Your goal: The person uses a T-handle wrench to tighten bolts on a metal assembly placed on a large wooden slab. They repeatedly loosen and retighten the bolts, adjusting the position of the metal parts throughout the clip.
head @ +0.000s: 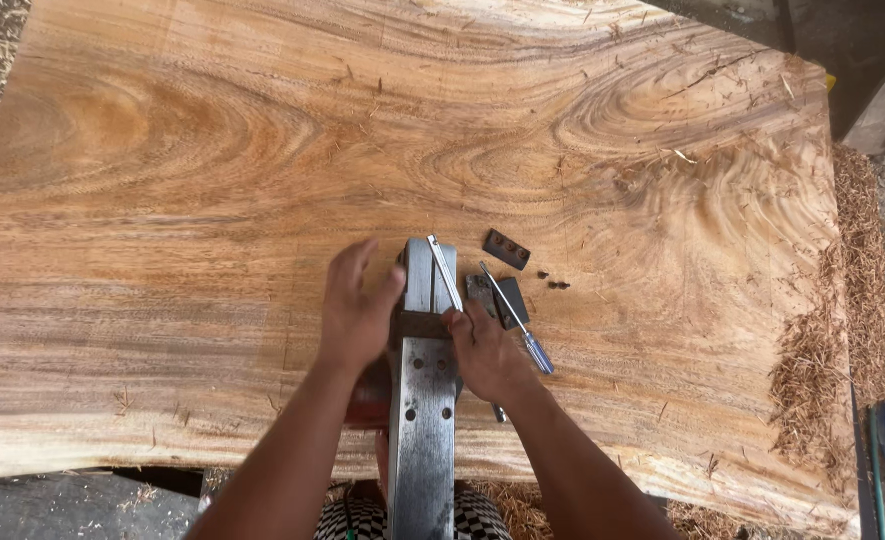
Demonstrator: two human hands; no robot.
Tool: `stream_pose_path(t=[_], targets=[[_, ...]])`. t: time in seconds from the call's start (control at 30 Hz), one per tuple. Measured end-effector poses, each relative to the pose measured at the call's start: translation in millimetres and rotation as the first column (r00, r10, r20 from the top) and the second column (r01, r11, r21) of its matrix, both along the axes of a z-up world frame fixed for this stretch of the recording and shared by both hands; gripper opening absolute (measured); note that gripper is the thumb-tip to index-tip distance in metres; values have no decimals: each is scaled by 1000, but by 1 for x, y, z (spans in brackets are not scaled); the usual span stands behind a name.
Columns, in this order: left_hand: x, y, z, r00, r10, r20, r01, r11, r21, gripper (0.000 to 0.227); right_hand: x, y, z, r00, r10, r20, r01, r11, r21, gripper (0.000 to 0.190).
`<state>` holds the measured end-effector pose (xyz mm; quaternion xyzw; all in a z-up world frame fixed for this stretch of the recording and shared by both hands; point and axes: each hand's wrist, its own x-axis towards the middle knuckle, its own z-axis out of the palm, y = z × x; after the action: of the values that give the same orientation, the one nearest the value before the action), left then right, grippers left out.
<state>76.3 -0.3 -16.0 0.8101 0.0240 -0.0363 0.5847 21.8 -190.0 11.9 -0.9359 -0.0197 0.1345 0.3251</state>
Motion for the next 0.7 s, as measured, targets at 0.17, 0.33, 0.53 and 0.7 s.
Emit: stream_pose_path(t=[0.17, 0.33, 0.53, 0.7], targets=[[68, -44, -31, 989, -105, -102, 65, 939, -337, 68, -3, 8, 0, 961, -249, -118, 241, 967, -80, 34], [66, -72, -54, 978, -83, -193, -41, 827, -561, 51, -1, 17, 15, 970, -235, -63, 226, 966, -129, 32], [60, -63, -49, 980, -124, -153, 13, 818, -576, 44, 9, 21, 23, 970, -228, -89, 201, 948, -246, 42], [51, -61, -44, 970, -132, -202, -12, 808, -589, 48, 7, 21, 26, 962, -217, -163, 169, 949, -266, 41]])
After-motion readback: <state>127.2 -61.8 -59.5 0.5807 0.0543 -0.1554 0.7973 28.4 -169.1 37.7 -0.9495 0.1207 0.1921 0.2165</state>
